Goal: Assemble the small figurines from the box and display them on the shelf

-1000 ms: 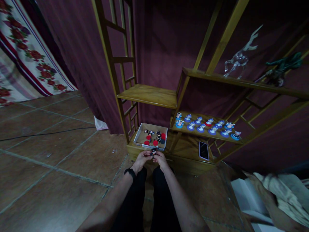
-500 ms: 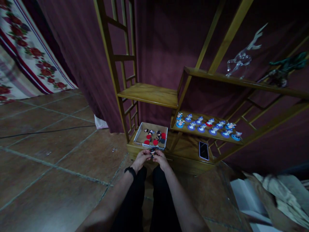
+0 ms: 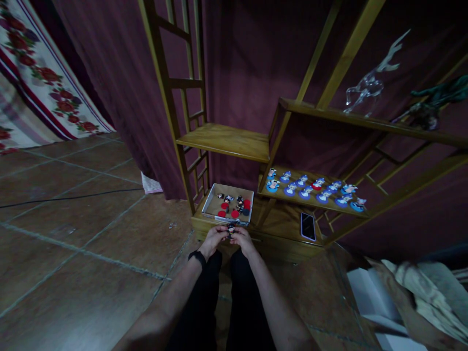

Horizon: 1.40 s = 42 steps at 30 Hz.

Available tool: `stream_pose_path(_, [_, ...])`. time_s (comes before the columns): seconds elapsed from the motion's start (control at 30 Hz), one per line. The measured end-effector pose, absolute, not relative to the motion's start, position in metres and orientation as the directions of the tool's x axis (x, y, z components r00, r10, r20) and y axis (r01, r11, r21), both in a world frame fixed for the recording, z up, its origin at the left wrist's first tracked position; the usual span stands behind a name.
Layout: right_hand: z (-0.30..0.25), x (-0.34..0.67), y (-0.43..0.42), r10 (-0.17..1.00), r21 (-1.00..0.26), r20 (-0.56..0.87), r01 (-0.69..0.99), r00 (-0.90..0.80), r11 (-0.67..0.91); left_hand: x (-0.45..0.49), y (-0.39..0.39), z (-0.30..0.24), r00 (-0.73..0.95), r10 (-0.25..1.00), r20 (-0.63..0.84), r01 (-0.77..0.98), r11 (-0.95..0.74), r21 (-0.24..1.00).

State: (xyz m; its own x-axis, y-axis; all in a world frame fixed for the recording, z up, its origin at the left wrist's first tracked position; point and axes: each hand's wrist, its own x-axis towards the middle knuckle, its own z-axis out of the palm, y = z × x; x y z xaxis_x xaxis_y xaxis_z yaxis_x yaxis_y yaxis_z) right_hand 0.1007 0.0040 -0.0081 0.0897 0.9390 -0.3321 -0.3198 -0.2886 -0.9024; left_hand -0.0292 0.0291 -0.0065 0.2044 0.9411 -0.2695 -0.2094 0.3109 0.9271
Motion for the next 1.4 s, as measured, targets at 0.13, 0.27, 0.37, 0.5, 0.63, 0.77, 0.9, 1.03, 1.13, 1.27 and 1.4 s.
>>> stream_pose_path(0.13, [-0.008, 0.101, 0.003, 0.941, -0.903, -0.327, -0.326, 0.092, -0.282, -0.029, 0.029, -0.005, 0.204, 0.942, -0.266, -0.219, 0.309, 0.926])
stream_pose_path(0.27, [-0.006, 0.099, 0.002, 0.942, -0.901, -0.324, -0.332, 0.087, -0.279, -0.028, 0.028, -0.005, 0.215, 0.939, -0.269, -0.237, 0.318, 0.918])
stream_pose_path(0.37, [-0.003, 0.099, 0.000, 0.951, -0.903, -0.297, -0.347, 0.081, -0.253, -0.029, 0.028, -0.004, 0.197, 0.940, -0.278, -0.269, 0.324, 0.907])
stream_pose_path(0.5, [0.002, 0.102, -0.002, 0.956, -0.883, -0.286, -0.405, 0.064, -0.238, -0.033, 0.027, -0.001, 0.255, 0.917, -0.307, -0.332, 0.381, 0.863])
stream_pose_path(0.63, [0.004, 0.105, -0.002, 0.944, -0.850, -0.325, -0.457, 0.062, -0.263, -0.037, 0.025, 0.001, 0.298, 0.903, -0.309, -0.357, 0.406, 0.842])
stream_pose_path(0.77, [0.004, 0.106, -0.003, 0.955, -0.844, -0.292, -0.486, 0.060, -0.228, -0.038, 0.024, 0.000, 0.339, 0.901, -0.271, -0.356, 0.390, 0.849])
stream_pose_path(0.9, [0.003, 0.106, -0.004, 0.960, -0.830, -0.276, -0.514, 0.043, -0.216, -0.037, 0.025, -0.003, 0.342, 0.903, -0.259, -0.346, 0.377, 0.859])
stream_pose_path(1.03, [0.001, 0.107, -0.004, 0.964, -0.819, -0.266, -0.535, 0.032, -0.208, -0.037, 0.027, -0.005, 0.332, 0.907, -0.260, -0.340, 0.372, 0.863])
stream_pose_path(1.13, [0.000, 0.108, -0.003, 0.966, -0.816, -0.257, -0.541, 0.027, -0.202, -0.037, 0.026, -0.005, 0.329, 0.907, -0.262, -0.343, 0.373, 0.862])
stream_pose_path(1.27, [0.002, 0.108, -0.004, 0.970, -0.820, -0.245, -0.536, 0.013, -0.200, -0.037, 0.024, -0.002, 0.342, 0.899, -0.274, -0.338, 0.390, 0.857])
stream_pose_path(1.4, [0.004, 0.109, -0.005, 0.972, -0.831, -0.236, -0.518, -0.002, -0.203, -0.038, 0.024, 0.000, 0.331, 0.893, -0.305, -0.361, 0.419, 0.833])
